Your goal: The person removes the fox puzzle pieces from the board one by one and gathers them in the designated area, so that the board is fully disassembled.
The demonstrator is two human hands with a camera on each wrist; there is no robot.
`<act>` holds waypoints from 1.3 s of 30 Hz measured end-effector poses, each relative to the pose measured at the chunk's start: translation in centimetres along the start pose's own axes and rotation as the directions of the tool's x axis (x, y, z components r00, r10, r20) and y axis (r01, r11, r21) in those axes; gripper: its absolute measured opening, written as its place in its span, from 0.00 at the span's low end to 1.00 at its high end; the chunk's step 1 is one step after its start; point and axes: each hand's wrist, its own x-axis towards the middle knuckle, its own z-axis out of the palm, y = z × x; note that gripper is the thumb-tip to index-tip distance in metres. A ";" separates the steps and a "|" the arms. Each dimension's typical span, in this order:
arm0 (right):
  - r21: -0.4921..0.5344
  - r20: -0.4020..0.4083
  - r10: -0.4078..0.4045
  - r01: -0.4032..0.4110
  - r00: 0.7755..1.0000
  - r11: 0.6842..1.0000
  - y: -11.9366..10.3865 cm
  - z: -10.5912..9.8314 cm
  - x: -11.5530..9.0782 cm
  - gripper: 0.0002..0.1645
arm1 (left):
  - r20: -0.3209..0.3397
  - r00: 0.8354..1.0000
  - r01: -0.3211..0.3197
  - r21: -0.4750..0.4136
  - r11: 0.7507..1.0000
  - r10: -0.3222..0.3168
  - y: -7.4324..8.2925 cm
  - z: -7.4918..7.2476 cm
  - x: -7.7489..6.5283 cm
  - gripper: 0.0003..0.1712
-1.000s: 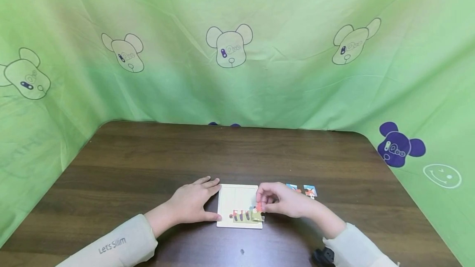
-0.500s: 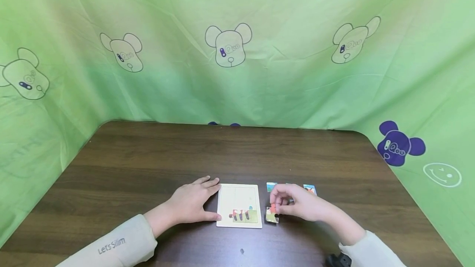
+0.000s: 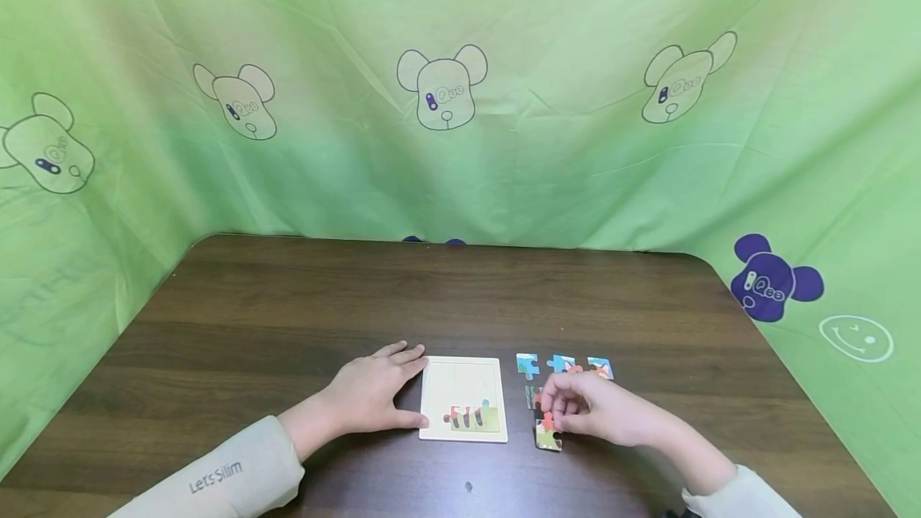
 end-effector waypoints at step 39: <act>-0.314 -0.003 0.013 -0.013 1.000 0.949 -3.4 1.5 5.9 0.07 | -0.004 1.000 -0.005 0.005 1.000 0.005 0.0 0.0 0.0 0.48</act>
